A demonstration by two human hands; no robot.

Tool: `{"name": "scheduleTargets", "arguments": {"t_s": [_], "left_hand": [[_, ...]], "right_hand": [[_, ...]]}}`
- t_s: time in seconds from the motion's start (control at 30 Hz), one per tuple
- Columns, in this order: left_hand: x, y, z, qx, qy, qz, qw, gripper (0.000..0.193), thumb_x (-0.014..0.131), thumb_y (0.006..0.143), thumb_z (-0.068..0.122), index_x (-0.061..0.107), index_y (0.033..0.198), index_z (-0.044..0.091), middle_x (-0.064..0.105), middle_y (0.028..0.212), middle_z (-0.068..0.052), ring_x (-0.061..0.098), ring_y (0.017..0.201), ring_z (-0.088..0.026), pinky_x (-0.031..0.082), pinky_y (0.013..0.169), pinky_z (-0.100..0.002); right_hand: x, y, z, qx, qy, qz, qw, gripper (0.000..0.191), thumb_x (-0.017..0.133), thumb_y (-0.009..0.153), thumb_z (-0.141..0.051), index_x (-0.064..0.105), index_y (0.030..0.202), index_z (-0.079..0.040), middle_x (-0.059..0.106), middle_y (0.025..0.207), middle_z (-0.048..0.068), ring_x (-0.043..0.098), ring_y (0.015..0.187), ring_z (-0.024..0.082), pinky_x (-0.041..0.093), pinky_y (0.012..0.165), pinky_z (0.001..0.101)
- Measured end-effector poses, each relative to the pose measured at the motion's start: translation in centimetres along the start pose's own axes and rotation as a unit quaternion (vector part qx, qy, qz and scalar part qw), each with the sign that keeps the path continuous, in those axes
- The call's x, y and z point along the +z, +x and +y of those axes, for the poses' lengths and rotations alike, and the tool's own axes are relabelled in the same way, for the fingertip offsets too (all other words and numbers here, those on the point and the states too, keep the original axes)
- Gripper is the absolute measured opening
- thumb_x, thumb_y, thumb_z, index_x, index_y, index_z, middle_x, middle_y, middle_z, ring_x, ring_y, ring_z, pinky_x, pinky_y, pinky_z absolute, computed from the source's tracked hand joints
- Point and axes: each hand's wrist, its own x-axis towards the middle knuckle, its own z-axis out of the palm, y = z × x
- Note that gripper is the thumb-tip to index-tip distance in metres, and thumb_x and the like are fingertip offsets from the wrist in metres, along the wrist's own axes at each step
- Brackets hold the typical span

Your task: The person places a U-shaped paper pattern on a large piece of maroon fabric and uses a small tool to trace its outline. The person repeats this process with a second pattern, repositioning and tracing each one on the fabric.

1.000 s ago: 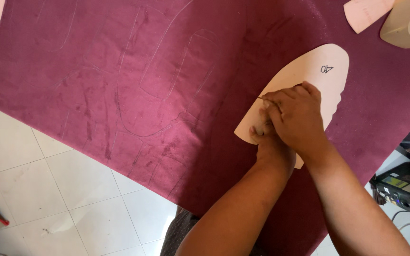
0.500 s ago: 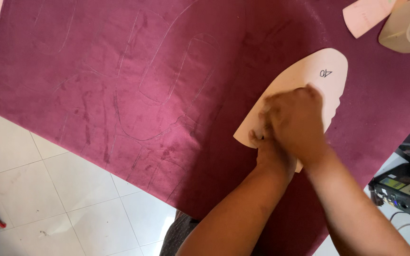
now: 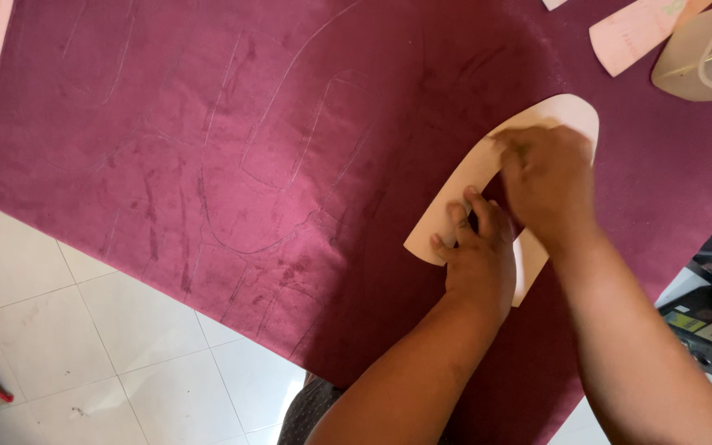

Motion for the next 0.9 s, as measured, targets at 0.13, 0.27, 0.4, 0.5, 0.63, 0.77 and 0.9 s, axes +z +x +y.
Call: {"name": "scheduleTargets", "arguments": {"t_s": [0.13, 0.27, 0.4, 0.5, 0.63, 0.77, 0.9], "left_hand": [[-0.9, 0.3, 0.3, -0.010, -0.024, 0.004, 1.000, 0.095, 0.070, 0.092, 0.017, 0.005, 0.158, -0.005, -0.005, 0.163, -0.031, 0.009, 0.149, -0.056, 0.039, 0.105, -0.069], [-0.7, 0.2, 0.3, -0.016, -0.032, -0.006, 0.999, 0.102, 0.072, 0.090, 0.016, 0.003, 0.161, -0.011, -0.006, 0.164, -0.034, 0.009, 0.148, -0.058, 0.037, 0.108, -0.065], [-0.3, 0.8, 0.8, -0.021, -0.049, -0.046, 0.998, 0.092, 0.066, 0.095, 0.021, 0.005, 0.160, 0.001, -0.002, 0.166, -0.027, 0.000, 0.150, -0.057, 0.030, 0.110, -0.071], [0.1, 1.1, 0.9, -0.016, -0.052, -0.064, 0.996, 0.086, 0.063, 0.098, 0.022, 0.007, 0.160, 0.006, -0.002, 0.167, -0.024, -0.004, 0.151, -0.057, 0.027, 0.111, -0.074], [0.2, 0.9, 0.6, 0.001, -0.031, -0.072, 0.997, 0.087, 0.064, 0.098, 0.020, 0.007, 0.161, 0.004, -0.003, 0.168, -0.025, -0.005, 0.151, -0.059, 0.028, 0.110, -0.074], [0.5, 0.4, 0.6, -0.018, -0.015, -0.009, 1.000, 0.099, 0.068, 0.093, 0.017, 0.002, 0.164, -0.006, -0.011, 0.168, -0.034, 0.002, 0.149, -0.059, 0.033, 0.107, -0.066], [1.7, 1.3, 1.0, -0.007, -0.070, -0.030, 0.997, 0.089, 0.058, 0.097, 0.031, 0.003, 0.160, 0.001, -0.011, 0.165, -0.028, 0.000, 0.152, -0.054, 0.024, 0.110, -0.072]], "right_hand": [[-0.2, -0.1, -0.6, -0.011, 0.092, -0.069, 0.993, 0.024, 0.057, 0.091, -0.008, 0.078, 0.099, -0.003, 0.076, 0.091, 0.016, 0.070, 0.073, 0.031, 0.056, 0.083, 0.0426], [-1.3, 1.1, 0.2, 0.049, 0.069, 0.046, 0.995, 0.020, 0.064, 0.105, -0.016, 0.077, 0.106, -0.002, 0.075, 0.099, 0.016, 0.071, 0.084, 0.030, 0.056, 0.080, 0.0420], [-0.6, -0.7, -1.8, 0.020, -0.057, -0.073, 0.996, 0.015, 0.061, 0.091, -0.017, 0.075, 0.092, -0.014, 0.077, 0.090, 0.008, 0.072, 0.077, 0.026, 0.054, 0.080, 0.0440], [0.8, -3.1, -3.6, -0.196, -0.023, -0.038, 0.980, 0.016, 0.066, 0.084, -0.022, 0.078, 0.083, -0.012, 0.078, 0.090, 0.003, 0.074, 0.089, 0.026, 0.048, 0.091, 0.0499], [1.6, -1.3, -0.9, -0.114, -0.018, -0.145, 0.983, 0.017, 0.064, 0.088, -0.016, 0.079, 0.085, -0.006, 0.080, 0.096, 0.006, 0.071, 0.079, 0.029, 0.052, 0.080, 0.0437], [0.1, 0.1, 1.6, 0.019, 0.042, 0.023, 0.999, 0.021, 0.058, 0.102, -0.011, 0.077, 0.104, -0.003, 0.075, 0.103, 0.012, 0.071, 0.091, 0.029, 0.055, 0.084, 0.0411], [0.2, -1.2, -1.0, -0.102, -0.145, -0.150, 0.973, 0.021, 0.062, 0.093, -0.020, 0.077, 0.084, -0.007, 0.079, 0.097, 0.005, 0.071, 0.079, 0.026, 0.053, 0.077, 0.0419]]}}
